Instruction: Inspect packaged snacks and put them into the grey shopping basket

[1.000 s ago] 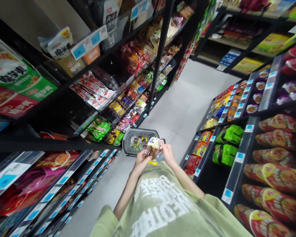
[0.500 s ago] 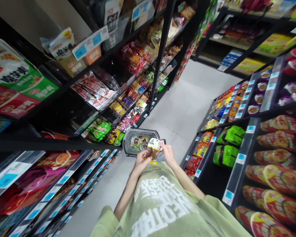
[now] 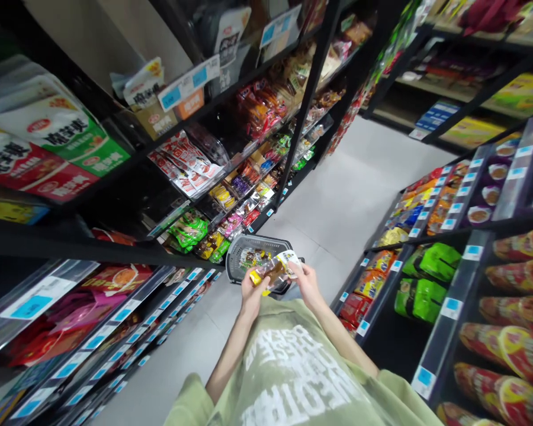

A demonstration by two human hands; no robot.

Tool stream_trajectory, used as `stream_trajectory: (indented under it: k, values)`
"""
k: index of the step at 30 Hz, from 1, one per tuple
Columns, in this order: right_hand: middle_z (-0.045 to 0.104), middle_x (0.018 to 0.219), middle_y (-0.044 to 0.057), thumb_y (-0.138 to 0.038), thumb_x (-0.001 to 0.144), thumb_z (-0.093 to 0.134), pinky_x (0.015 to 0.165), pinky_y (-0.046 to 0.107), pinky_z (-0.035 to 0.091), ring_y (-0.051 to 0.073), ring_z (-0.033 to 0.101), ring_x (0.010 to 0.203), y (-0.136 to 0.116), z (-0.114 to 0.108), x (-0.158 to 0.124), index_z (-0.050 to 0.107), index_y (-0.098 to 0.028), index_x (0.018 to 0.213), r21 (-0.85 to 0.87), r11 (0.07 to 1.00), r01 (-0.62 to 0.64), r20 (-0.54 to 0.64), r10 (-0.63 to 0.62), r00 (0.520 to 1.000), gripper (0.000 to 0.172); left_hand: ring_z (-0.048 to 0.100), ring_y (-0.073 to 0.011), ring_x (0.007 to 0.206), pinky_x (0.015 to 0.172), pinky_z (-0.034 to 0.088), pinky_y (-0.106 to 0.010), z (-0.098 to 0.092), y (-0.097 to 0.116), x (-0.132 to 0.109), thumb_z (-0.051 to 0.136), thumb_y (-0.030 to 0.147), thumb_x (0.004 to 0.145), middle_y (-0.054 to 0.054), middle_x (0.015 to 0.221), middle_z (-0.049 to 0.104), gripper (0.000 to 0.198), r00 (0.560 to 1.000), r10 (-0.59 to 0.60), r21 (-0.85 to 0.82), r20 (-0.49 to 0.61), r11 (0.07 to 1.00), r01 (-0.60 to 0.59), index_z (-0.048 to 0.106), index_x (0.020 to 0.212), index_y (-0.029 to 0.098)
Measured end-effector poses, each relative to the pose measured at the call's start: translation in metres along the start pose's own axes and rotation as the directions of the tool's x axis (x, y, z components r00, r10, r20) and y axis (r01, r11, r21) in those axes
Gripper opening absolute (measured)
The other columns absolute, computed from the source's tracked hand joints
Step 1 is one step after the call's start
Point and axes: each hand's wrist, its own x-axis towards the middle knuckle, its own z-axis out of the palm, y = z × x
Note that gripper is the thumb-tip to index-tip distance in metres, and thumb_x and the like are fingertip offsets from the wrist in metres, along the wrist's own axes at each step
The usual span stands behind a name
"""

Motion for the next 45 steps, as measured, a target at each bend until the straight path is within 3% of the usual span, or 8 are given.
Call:
stream_trajectory:
  k: [8, 13, 16, 20, 25, 32, 40, 45]
  values:
    - [0.076, 0.098, 0.009, -0.044, 0.066, 0.085, 0.081, 0.040, 0.056, 0.027, 0.070, 0.086, 0.013, 0.001, -0.002, 0.071, -0.018, 0.099, -0.133, 0.989, 0.058, 0.120, -0.042, 0.992, 0.044, 0.060, -0.0103, 0.072, 0.070, 0.046, -0.021, -0.005, 0.014, 0.007, 0.083, 0.038, 0.073, 0.002, 0.082, 0.066, 0.037, 0.980, 0.140, -0.019, -0.140, 0.989, -0.144, 0.062, 0.095, 0.017]
    - [0.072, 0.091, 0.009, -0.034, 0.079, 0.074, 0.067, 0.037, 0.055, 0.025, 0.067, 0.077, 0.017, 0.009, -0.009, 0.068, -0.020, 0.095, -0.409, 0.838, 0.361, 0.249, -0.278, 0.928, 0.023, 0.066, -0.0137, 0.094, 0.088, 0.049, -0.026, -0.010, 0.013, 0.014, 0.087, 0.035, 0.069, -0.002, 0.106, 0.069, 0.055, 0.973, 0.077, -0.186, -0.216, 0.975, -0.118, 0.059, 0.114, 0.023]
    - [0.071, 0.099, 0.010, -0.025, 0.087, 0.064, 0.076, 0.042, 0.055, 0.026, 0.066, 0.088, 0.011, 0.015, -0.015, 0.071, -0.023, 0.093, -0.479, 0.593, 0.647, 0.404, -0.505, 0.762, 0.009, 0.066, -0.0191, 0.103, 0.091, 0.051, -0.032, -0.008, 0.015, 0.013, 0.084, 0.040, 0.070, -0.006, 0.112, 0.070, 0.048, 0.990, -0.042, -0.332, -0.133, 0.943, -0.005, 0.062, 0.109, 0.022]
    - [0.072, 0.110, 0.008, -0.008, 0.087, 0.055, 0.084, 0.048, 0.054, 0.028, 0.063, 0.099, 0.009, 0.020, -0.019, 0.072, -0.028, 0.110, -0.406, 0.251, 0.879, 0.658, -0.587, 0.472, 0.035, 0.068, -0.0276, 0.101, 0.085, 0.054, -0.038, -0.004, 0.026, 0.009, 0.070, 0.051, 0.079, -0.013, 0.108, 0.073, 0.045, 0.971, -0.203, -0.394, 0.125, 0.888, 0.236, 0.068, 0.108, 0.016]
    - [0.072, 0.114, 0.007, -0.001, 0.087, 0.052, 0.085, 0.048, 0.054, 0.029, 0.061, 0.105, 0.017, 0.023, -0.019, 0.068, -0.030, 0.123, -0.395, 0.064, 0.917, 0.737, -0.573, 0.357, 0.049, 0.068, -0.0303, 0.101, 0.086, 0.055, -0.042, -0.008, 0.036, 0.008, 0.062, 0.053, 0.083, -0.016, 0.108, 0.073, 0.052, 0.928, -0.261, -0.397, 0.267, 0.847, 0.353, 0.070, 0.116, 0.014]
    - [0.070, 0.114, 0.007, -0.006, 0.089, 0.054, 0.090, 0.049, 0.054, 0.028, 0.063, 0.104, 0.018, 0.028, -0.017, 0.067, -0.031, 0.120, -0.404, 0.243, 0.882, 0.682, -0.562, 0.467, 0.042, 0.068, -0.0273, 0.102, 0.088, 0.053, -0.038, -0.013, 0.037, 0.011, 0.071, 0.042, 0.082, -0.015, 0.114, 0.072, 0.045, 0.943, -0.212, -0.509, 0.258, 0.800, 0.319, 0.069, 0.118, 0.014]
    - [0.073, 0.109, 0.012, -0.036, 0.088, 0.064, 0.083, 0.044, 0.058, 0.030, 0.070, 0.094, 0.027, 0.029, -0.013, 0.067, -0.023, 0.116, -0.437, 0.773, 0.460, 0.285, -0.366, 0.886, 0.031, 0.068, -0.0144, 0.084, 0.079, 0.052, -0.027, -0.001, 0.025, 0.014, 0.088, 0.025, 0.069, 0.000, 0.095, 0.072, 0.069, 0.997, -0.063, -0.507, -0.041, 0.861, 0.033, 0.053, 0.128, 0.029]
    - [0.075, 0.098, 0.011, -0.050, 0.079, 0.074, 0.073, 0.037, 0.057, 0.028, 0.069, 0.083, 0.029, 0.034, -0.009, 0.071, -0.018, 0.103, -0.244, 0.959, 0.144, 0.101, -0.123, 0.987, 0.040, 0.070, -0.0151, 0.085, 0.073, 0.053, -0.024, 0.013, 0.035, 0.011, 0.089, 0.025, 0.065, -0.001, 0.100, 0.072, 0.078, 0.967, 0.010, -0.359, -0.255, 0.927, -0.104, 0.049, 0.132, 0.029]
